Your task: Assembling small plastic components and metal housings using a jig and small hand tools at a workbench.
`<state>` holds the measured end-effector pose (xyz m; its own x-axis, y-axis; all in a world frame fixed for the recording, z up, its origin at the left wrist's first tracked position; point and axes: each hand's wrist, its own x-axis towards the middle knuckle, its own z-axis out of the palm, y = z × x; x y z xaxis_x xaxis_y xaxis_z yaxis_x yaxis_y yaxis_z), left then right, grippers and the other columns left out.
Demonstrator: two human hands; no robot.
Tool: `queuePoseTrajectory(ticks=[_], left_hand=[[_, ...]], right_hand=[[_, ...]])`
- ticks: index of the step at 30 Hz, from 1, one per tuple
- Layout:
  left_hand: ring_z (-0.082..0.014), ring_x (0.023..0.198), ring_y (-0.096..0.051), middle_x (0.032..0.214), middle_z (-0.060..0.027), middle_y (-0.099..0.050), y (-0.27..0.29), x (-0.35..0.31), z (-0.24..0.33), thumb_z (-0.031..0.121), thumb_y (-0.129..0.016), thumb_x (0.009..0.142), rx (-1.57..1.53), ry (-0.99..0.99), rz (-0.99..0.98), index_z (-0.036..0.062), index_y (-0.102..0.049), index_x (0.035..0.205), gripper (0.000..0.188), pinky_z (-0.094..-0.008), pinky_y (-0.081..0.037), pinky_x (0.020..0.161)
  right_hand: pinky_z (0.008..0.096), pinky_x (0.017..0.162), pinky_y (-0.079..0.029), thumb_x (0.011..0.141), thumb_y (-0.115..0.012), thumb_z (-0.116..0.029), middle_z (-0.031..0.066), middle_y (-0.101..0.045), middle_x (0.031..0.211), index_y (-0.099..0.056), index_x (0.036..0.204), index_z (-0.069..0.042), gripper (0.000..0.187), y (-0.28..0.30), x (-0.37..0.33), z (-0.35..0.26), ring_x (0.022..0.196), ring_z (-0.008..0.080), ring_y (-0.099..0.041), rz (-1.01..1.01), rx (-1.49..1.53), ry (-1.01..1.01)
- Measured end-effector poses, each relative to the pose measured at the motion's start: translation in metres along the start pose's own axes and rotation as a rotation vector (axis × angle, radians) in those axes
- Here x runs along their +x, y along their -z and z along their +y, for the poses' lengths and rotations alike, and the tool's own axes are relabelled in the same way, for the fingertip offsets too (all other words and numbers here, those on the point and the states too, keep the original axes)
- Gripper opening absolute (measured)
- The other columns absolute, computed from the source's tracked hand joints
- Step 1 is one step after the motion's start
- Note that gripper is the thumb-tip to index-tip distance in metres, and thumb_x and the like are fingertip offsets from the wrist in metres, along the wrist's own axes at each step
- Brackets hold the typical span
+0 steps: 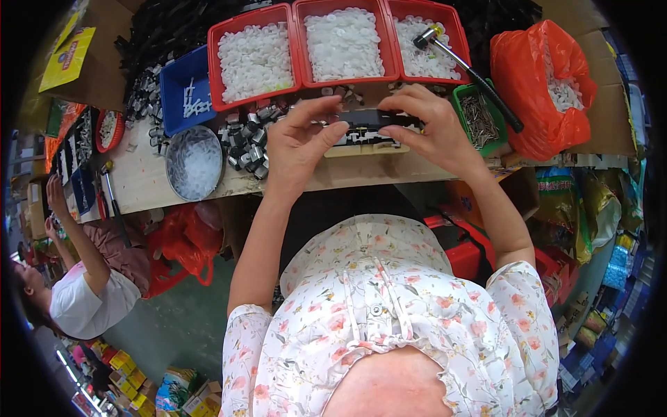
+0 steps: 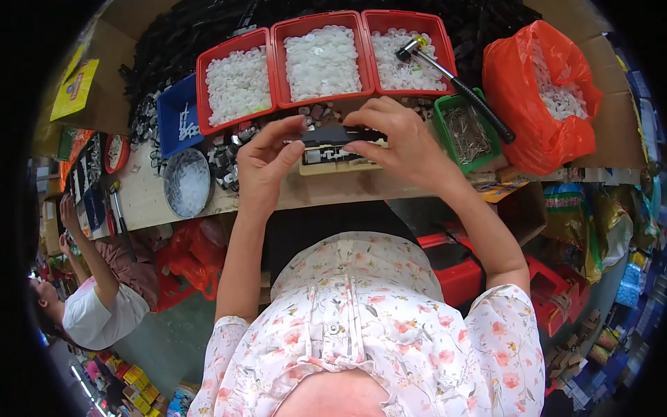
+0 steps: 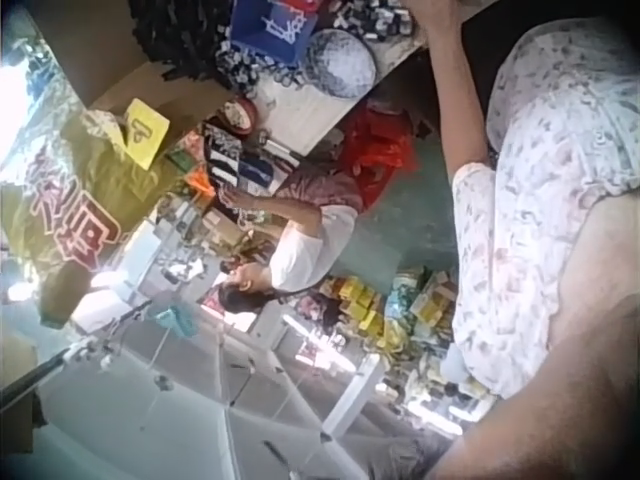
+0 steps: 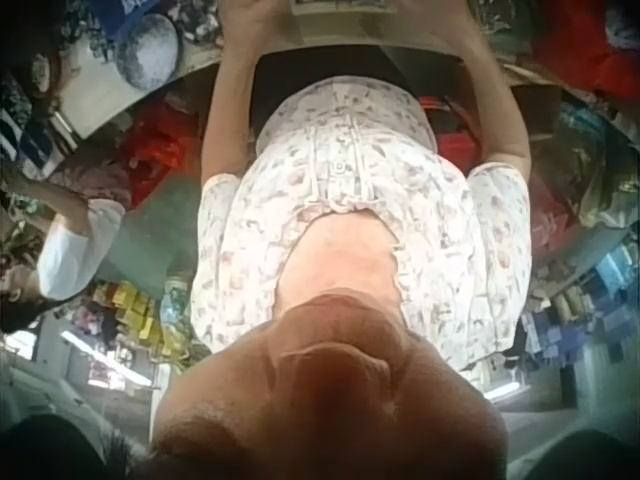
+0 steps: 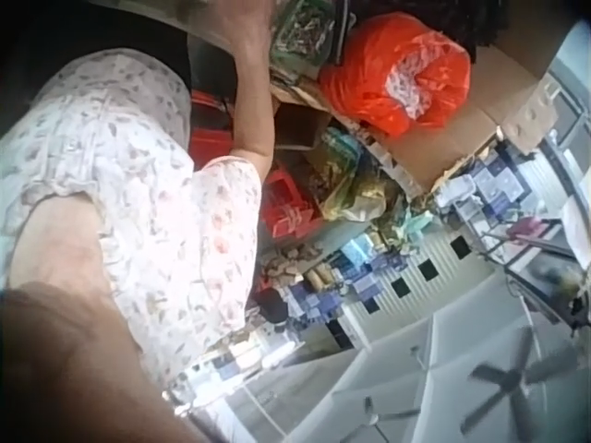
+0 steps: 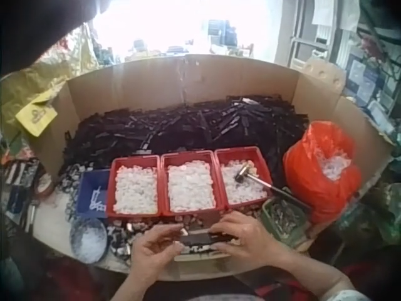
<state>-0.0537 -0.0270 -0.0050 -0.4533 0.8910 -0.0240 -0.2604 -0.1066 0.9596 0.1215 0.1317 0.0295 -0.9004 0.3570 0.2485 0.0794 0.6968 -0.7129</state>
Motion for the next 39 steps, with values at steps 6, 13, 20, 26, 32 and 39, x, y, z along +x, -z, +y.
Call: queuePoseTrajectory(ticks=[6,13,20,26,32,39], left_hand=[[-0.0086,0.086,-0.061,0.097,-0.0044,-0.066,0.014,-0.004,0.000,0.009,-0.074,0.087,0.325,-0.214,0.203,-0.0013,-0.069,0.113,0.028,-0.0218,-0.049,0.075],[-0.0139,0.085,-0.064,0.097,-0.0086,-0.068,0.013,-0.007,-0.004,0.010,-0.074,0.087,0.607,-0.297,0.204,-0.0018,-0.071,0.105,0.022,-0.0259,-0.050,0.074],[-0.0251,0.093,-0.064,0.100,-0.0121,-0.066,-0.007,-0.010,-0.010,0.004,-0.074,0.082,0.941,-0.441,0.064,-0.0011,-0.070,0.103,0.022,-0.0324,-0.050,0.082],[-0.0320,0.103,-0.060,0.107,-0.0156,-0.061,-0.013,-0.005,-0.042,0.005,-0.070,0.078,1.209,-0.777,-0.210,-0.0055,-0.065,0.107,0.031,-0.0399,-0.051,0.086],[-0.0328,0.104,-0.059,0.108,-0.0189,-0.060,-0.012,-0.003,-0.037,0.003,-0.064,0.079,1.389,-0.901,-0.296,-0.0107,-0.064,0.105,0.030,-0.0393,-0.051,0.087],[-0.0324,0.103,-0.060,0.108,-0.0183,-0.060,-0.015,-0.001,-0.037,0.004,-0.063,0.081,1.471,-0.896,-0.356,-0.0107,-0.064,0.107,0.029,-0.0396,-0.051,0.088]], right_hand=[[0.0387,0.077,-0.048,0.075,-0.078,-0.012,0.0114,-0.061,0.099,-0.066,0.103,-0.002,0.032,-0.025,-0.020,0.010,0.093,0.0305,-0.059,0.035,-0.193,0.009],[0.0401,0.080,-0.044,0.075,-0.077,-0.014,0.0082,-0.059,0.102,-0.065,0.104,-0.005,0.032,-0.035,-0.020,0.015,0.099,0.0282,-0.056,0.011,-0.256,-0.037],[0.0403,0.081,-0.043,0.074,-0.077,-0.013,0.0076,-0.059,0.103,-0.065,0.104,-0.006,0.033,-0.037,-0.021,0.015,0.101,0.0279,-0.056,0.001,-0.273,-0.067],[0.0411,0.081,-0.047,0.076,-0.075,-0.011,0.0107,-0.060,0.102,-0.065,0.104,-0.003,0.031,-0.029,-0.019,0.015,0.097,0.0308,-0.058,-0.019,-0.208,-0.010],[0.0435,0.081,-0.051,0.084,-0.070,-0.015,0.0148,-0.062,0.103,-0.064,0.109,-0.002,0.029,0.041,0.010,0.064,0.096,0.0356,-0.062,0.299,-0.695,-0.088],[0.0473,0.076,-0.051,0.090,-0.060,-0.011,0.0145,-0.064,0.097,-0.059,0.105,-0.001,0.018,0.069,0.031,0.126,0.094,0.0371,-0.062,0.008,-1.149,-0.217]])
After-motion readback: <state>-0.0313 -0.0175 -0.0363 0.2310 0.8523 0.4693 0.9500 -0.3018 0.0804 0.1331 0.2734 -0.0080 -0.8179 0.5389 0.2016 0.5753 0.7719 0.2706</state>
